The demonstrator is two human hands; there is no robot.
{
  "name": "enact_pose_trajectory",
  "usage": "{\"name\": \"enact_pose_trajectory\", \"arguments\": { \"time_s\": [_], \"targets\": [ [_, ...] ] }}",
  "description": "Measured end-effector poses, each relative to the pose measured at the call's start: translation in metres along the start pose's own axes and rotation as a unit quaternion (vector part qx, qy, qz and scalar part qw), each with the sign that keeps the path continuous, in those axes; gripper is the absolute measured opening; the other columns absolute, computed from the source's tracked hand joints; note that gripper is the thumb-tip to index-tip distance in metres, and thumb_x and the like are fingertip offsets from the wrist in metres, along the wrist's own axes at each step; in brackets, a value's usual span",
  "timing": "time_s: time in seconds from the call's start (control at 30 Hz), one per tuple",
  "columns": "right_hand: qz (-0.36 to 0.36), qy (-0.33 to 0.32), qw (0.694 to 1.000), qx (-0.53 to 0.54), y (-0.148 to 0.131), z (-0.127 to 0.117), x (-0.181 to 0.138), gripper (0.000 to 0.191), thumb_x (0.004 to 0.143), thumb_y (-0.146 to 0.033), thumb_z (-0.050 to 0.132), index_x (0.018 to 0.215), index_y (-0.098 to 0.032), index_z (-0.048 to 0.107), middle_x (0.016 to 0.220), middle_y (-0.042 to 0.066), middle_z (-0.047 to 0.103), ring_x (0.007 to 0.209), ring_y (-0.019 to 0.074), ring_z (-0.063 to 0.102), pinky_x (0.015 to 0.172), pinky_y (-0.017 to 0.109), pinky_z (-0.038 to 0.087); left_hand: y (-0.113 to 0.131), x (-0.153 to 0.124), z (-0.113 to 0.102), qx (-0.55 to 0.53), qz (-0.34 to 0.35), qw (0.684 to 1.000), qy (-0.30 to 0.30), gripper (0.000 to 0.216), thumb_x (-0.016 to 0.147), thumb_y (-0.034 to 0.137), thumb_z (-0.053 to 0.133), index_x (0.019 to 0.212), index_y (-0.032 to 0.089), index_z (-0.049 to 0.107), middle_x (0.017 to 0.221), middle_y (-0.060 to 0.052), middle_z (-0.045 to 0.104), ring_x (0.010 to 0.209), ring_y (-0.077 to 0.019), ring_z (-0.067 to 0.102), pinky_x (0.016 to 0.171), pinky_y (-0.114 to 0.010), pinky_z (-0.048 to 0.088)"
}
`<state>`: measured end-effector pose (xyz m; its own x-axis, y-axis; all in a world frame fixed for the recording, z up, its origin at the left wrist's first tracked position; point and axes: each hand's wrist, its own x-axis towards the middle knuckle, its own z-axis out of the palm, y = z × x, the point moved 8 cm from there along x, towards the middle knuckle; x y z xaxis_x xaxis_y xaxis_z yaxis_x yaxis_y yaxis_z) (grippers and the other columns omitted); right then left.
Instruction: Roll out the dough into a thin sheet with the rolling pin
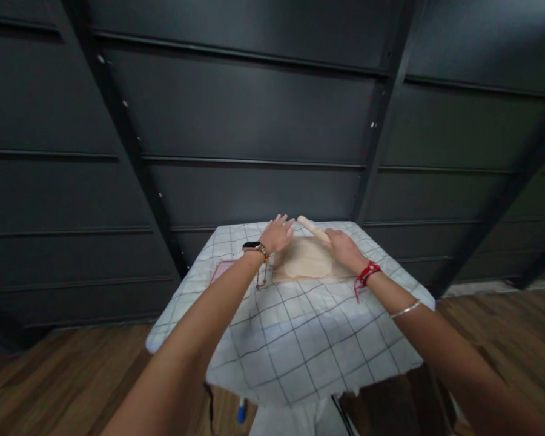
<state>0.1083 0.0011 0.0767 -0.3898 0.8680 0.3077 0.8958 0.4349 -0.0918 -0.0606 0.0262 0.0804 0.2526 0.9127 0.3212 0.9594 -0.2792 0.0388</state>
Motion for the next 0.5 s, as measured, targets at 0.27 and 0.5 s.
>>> {"name": "enact_pose_trajectory", "arguments": {
  "time_s": [0.27, 0.5],
  "targets": [
    [0.016, -0.070, 0.997, 0.027, -0.002, 0.049, -0.022, 0.033, 0.090, -0.019, 0.047, 0.121, -0.008, 0.053, 0.115, 0.017, 0.062, 0.104, 0.0229, 0.059, 0.085, 0.028, 0.043, 0.049, 0.008, 0.047, 0.005, 0.118, 0.992, -0.048, 0.046, 0.099, 0.033, 0.024, 0.133, 0.014, 0.049, 0.144, -0.013, 0.043, 0.137, -0.0231, 0.032, 0.111, -0.038, 0.025],
    [0.014, -0.056, 0.998, 0.032, 0.011, 0.071, -0.036, 0.052, 0.093, -0.030, 0.040, 0.140, -0.006, 0.037, 0.136, 0.020, 0.049, 0.121, 0.0271, 0.048, 0.096, 0.038, 0.040, 0.078, 0.023, 0.083, -0.005, 0.203, 0.977, -0.058, 0.042, 0.098, 0.028, 0.027, 0.128, 0.017, 0.054, 0.142, -0.008, 0.047, 0.136, -0.0205, 0.033, 0.111, -0.036, 0.025]
  ]
}}
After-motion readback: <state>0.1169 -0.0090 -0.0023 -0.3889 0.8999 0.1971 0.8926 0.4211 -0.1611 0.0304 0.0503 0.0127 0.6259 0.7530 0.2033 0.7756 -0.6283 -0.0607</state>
